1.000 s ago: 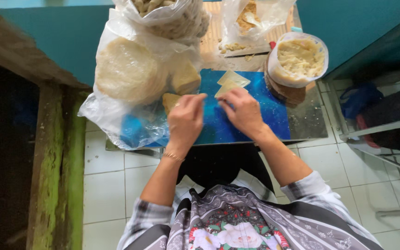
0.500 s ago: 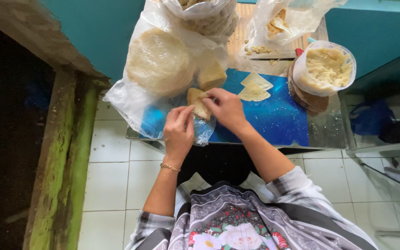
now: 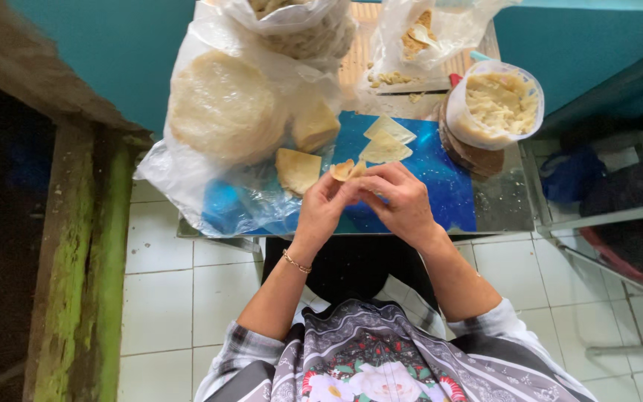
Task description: The person sits at a small table folding triangular dough pieces one at a time, pressing the edges together by hand and placing each folded piece on a blue mat. They occasionally reach into a plastic bag for more dough pieces and work beside a container of dough mixture.
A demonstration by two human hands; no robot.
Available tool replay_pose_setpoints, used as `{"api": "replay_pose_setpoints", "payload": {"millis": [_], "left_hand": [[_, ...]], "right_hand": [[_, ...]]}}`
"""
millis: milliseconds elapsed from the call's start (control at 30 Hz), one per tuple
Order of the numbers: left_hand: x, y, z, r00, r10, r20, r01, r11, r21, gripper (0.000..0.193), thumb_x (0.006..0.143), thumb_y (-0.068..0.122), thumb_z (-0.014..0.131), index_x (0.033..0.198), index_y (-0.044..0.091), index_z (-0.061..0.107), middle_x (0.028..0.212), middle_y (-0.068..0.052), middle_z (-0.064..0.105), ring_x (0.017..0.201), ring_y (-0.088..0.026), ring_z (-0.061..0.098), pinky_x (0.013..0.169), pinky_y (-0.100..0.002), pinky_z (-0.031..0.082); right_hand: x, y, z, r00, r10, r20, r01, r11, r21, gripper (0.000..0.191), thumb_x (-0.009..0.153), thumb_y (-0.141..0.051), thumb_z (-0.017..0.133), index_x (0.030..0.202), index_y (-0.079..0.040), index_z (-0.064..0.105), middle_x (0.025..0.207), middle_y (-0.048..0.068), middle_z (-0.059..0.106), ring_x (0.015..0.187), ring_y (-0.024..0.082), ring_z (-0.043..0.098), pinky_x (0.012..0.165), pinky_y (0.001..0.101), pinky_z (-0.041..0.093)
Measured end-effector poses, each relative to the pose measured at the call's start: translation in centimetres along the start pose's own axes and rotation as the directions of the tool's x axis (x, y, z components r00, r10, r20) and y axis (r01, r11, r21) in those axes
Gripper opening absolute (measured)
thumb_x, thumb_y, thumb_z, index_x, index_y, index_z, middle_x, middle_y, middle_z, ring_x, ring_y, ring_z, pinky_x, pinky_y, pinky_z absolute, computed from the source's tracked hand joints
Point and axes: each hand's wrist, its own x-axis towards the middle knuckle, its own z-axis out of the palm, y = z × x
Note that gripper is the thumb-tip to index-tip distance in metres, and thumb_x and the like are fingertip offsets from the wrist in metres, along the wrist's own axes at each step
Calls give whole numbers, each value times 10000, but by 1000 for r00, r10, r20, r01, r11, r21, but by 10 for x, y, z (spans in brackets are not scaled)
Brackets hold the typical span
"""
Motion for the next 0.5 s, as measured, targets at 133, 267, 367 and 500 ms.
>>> {"api": "replay_pose_setpoints", "payload": {"millis": [133, 267, 367, 500], "left_hand": [[-12, 2, 11, 996, 37, 82, -56, 968, 244, 322, 981, 191, 708, 1243, 8, 666, 1057, -37, 758, 938, -77, 709, 835, -263, 577], [-14, 12, 22, 992, 127, 3, -100, 767, 633, 260, 939, 157, 724, 1172, 44, 715, 926, -73, 768, 744, -112, 730, 693, -259, 584], [-15, 17, 27, 980, 198, -4, -147, 743, 653, 158, 926, 92, 706, 1069, 26, 718, 931, -99, 754, 717, -141, 722, 659, -263, 569], [-18, 19, 27, 986, 161, -38, -107, 795, 596, 102, 922, 68, 691, 1007, 23, 724, 917, -74, 763, 699, -118, 713, 649, -258, 569]], "right_hand": [[-17, 21, -8, 916, 379, 128, -396, 808, 437, 138, 906, -70, 762, 1043, -62, 750, 1030, 45, 729, 909, 131, 682, 766, 274, 547], [-44, 47, 4, 760, 559, 331, -586, 371, 720, 121, 979, -104, 701, 1068, -27, 728, 1015, -4, 716, 939, 89, 644, 832, 241, 519], [-61, 60, 15, 662, 613, 430, -597, 85, 798, 140, 1021, -122, 671, 1107, -18, 709, 990, -5, 700, 886, 75, 615, 775, 223, 480], [-73, 69, 16, 658, 596, 461, -528, -72, 846, 126, 1037, -100, 652, 1126, -15, 680, 1013, 11, 693, 909, 84, 641, 798, 241, 510]]}}
